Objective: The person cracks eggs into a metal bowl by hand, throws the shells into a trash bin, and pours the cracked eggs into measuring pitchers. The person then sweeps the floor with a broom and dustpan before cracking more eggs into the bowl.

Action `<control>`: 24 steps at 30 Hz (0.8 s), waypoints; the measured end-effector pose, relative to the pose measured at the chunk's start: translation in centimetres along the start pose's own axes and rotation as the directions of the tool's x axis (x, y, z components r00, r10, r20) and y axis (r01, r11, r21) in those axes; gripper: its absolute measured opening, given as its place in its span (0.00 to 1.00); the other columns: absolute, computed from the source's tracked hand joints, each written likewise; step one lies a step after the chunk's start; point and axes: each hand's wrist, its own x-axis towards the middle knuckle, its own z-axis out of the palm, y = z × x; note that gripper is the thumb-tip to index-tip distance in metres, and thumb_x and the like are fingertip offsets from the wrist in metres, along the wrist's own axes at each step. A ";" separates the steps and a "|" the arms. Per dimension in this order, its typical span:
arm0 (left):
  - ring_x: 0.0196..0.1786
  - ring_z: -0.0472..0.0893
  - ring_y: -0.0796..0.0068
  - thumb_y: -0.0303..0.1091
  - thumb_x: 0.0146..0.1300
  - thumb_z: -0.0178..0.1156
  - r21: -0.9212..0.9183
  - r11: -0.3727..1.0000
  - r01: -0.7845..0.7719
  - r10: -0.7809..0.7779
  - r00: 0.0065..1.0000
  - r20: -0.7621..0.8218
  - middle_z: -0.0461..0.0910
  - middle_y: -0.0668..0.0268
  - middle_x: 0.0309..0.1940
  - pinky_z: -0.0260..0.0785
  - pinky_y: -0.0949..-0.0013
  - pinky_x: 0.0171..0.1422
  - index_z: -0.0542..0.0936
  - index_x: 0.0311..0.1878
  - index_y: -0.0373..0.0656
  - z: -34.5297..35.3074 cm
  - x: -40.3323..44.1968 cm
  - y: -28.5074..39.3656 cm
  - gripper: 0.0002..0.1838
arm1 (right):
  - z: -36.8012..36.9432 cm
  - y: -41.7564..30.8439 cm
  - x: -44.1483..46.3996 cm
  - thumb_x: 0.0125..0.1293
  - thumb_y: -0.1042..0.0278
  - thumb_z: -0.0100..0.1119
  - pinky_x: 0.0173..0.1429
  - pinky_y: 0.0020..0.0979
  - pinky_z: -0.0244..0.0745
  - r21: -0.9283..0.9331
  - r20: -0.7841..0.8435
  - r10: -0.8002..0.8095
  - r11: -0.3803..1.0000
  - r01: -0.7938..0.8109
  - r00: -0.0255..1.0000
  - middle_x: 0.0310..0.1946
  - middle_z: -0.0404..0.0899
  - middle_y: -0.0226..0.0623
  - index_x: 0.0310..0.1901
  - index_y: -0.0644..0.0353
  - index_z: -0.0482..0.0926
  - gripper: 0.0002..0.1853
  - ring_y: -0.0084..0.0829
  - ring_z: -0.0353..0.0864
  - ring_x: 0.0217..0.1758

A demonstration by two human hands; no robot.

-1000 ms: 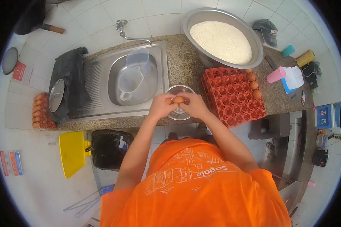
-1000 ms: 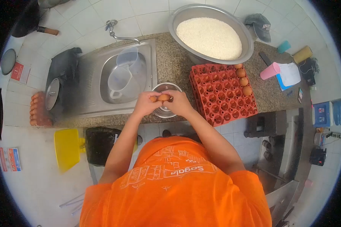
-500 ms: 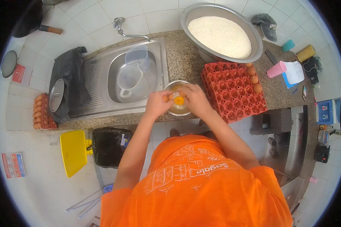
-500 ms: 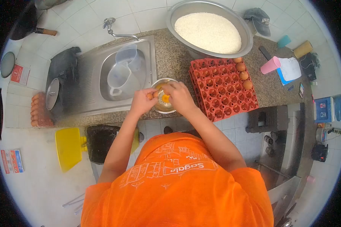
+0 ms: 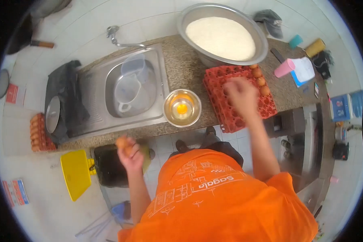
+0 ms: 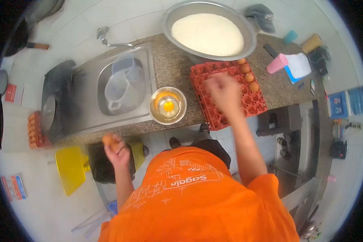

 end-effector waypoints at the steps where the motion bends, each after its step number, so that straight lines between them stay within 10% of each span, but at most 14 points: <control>1: 0.24 0.69 0.85 0.48 0.76 0.61 -0.005 0.991 -0.137 0.136 0.985 -0.103 0.84 0.61 0.60 0.56 0.82 0.19 0.77 0.71 0.52 -2.5 -2.9 2.7 0.24 | -1.4 3.6 1.5 0.67 0.67 0.70 0.43 0.37 0.83 -0.261 -0.313 -0.335 0.930 0.258 0.889 0.37 0.90 0.45 0.47 0.64 0.89 0.11 0.37 0.90 0.38; 3: 0.26 0.70 0.86 0.57 0.79 0.58 0.376 0.881 -0.286 0.416 0.848 -0.328 0.82 0.59 0.67 0.59 0.83 0.24 0.77 0.71 0.47 -8.0 -8.3 7.4 0.29 | -5.0 8.0 3.5 0.64 0.64 0.74 0.48 0.45 0.83 -0.576 -0.314 -0.251 0.817 0.026 0.916 0.44 0.89 0.50 0.49 0.64 0.86 0.16 0.49 0.89 0.46; 4: 0.28 0.71 0.85 0.59 0.76 0.63 0.740 0.668 -0.078 0.626 0.597 -0.502 0.82 0.58 0.67 0.62 0.81 0.29 0.76 0.72 0.47 -10.5 -10.9 9.0 0.32 | -5.6 9.6 4.2 0.63 0.63 0.75 0.50 0.50 0.83 -0.785 -0.315 -0.331 0.618 -0.048 0.889 0.46 0.88 0.51 0.51 0.62 0.84 0.18 0.53 0.88 0.48; 5: 0.30 0.74 0.82 0.60 0.71 0.69 0.792 0.605 0.082 0.734 0.328 -0.594 0.83 0.56 0.63 0.65 0.76 0.32 0.78 0.67 0.46 -16.1 -13.4 11.2 0.33 | -6.0 10.1 4.9 0.63 0.63 0.75 0.50 0.50 0.83 -0.781 -0.307 -0.333 0.624 -0.036 0.892 0.46 0.88 0.51 0.51 0.62 0.84 0.18 0.53 0.88 0.48; 8: 0.33 0.76 0.76 0.61 0.67 0.73 0.789 0.604 0.112 0.785 0.091 -0.613 0.84 0.57 0.56 0.69 0.72 0.35 0.78 0.63 0.46 -18.4 -15.1 14.1 0.33 | -6.5 12.3 7.1 0.61 0.60 0.76 0.54 0.56 0.81 -0.733 -0.118 -0.001 0.675 -0.086 0.993 0.45 0.88 0.51 0.55 0.57 0.81 0.22 0.57 0.88 0.50; 11: 0.46 0.81 0.65 0.53 0.74 0.66 0.770 0.638 -0.013 0.617 0.607 -0.501 0.83 0.58 0.48 0.74 0.62 0.50 0.75 0.61 0.47 -7.9 -7.8 8.1 0.24 | -6.6 16.3 8.9 0.61 0.62 0.75 0.54 0.55 0.82 -0.663 -0.132 0.087 0.733 -0.153 0.988 0.47 0.89 0.51 0.56 0.55 0.80 0.23 0.58 0.88 0.51; 14: 0.53 0.82 0.59 0.51 0.77 0.60 0.557 0.829 0.044 0.133 0.953 -0.272 0.83 0.54 0.54 0.76 0.59 0.57 0.78 0.61 0.45 0.6 -1.1 1.4 0.21 | -7.2 16.2 9.3 0.61 0.65 0.73 0.55 0.54 0.83 -0.592 -0.165 0.134 0.779 -0.207 0.977 0.47 0.90 0.51 0.57 0.56 0.80 0.23 0.58 0.88 0.51; 20: 0.59 0.80 0.57 0.59 0.77 0.53 0.479 0.850 0.217 -0.234 0.972 -0.025 0.78 0.50 0.61 0.75 0.60 0.64 0.70 0.70 0.34 9.7 6.9 -9.1 0.35 | -5.2 7.9 2.0 0.65 0.74 0.71 0.53 0.30 0.83 -0.031 -0.147 -0.023 0.999 0.018 0.989 0.45 0.88 0.36 0.62 0.59 0.80 0.23 0.25 0.88 0.47; 22: 0.61 0.80 0.58 0.59 0.77 0.52 0.477 0.843 0.247 -0.276 0.961 -0.009 0.78 0.51 0.62 0.74 0.60 0.64 0.70 0.70 0.33 9.9 8.8 -11.1 0.36 | -0.5 2.5 -1.4 0.68 0.79 0.71 0.58 0.29 0.83 0.441 -0.097 -0.067 0.891 0.103 0.993 0.51 0.85 0.36 0.57 0.62 0.78 0.18 0.26 0.85 0.54; 24: 0.62 0.80 0.59 0.59 0.78 0.51 0.476 0.832 0.283 -0.325 0.946 0.005 0.78 0.51 0.62 0.74 0.60 0.65 0.70 0.70 0.32 10.7 10.2 -13.0 0.36 | 4.4 -1.4 -4.4 0.66 0.78 0.75 0.60 0.33 0.83 0.506 -0.145 -0.174 0.833 0.224 0.974 0.52 0.86 0.42 0.56 0.61 0.77 0.20 0.32 0.87 0.55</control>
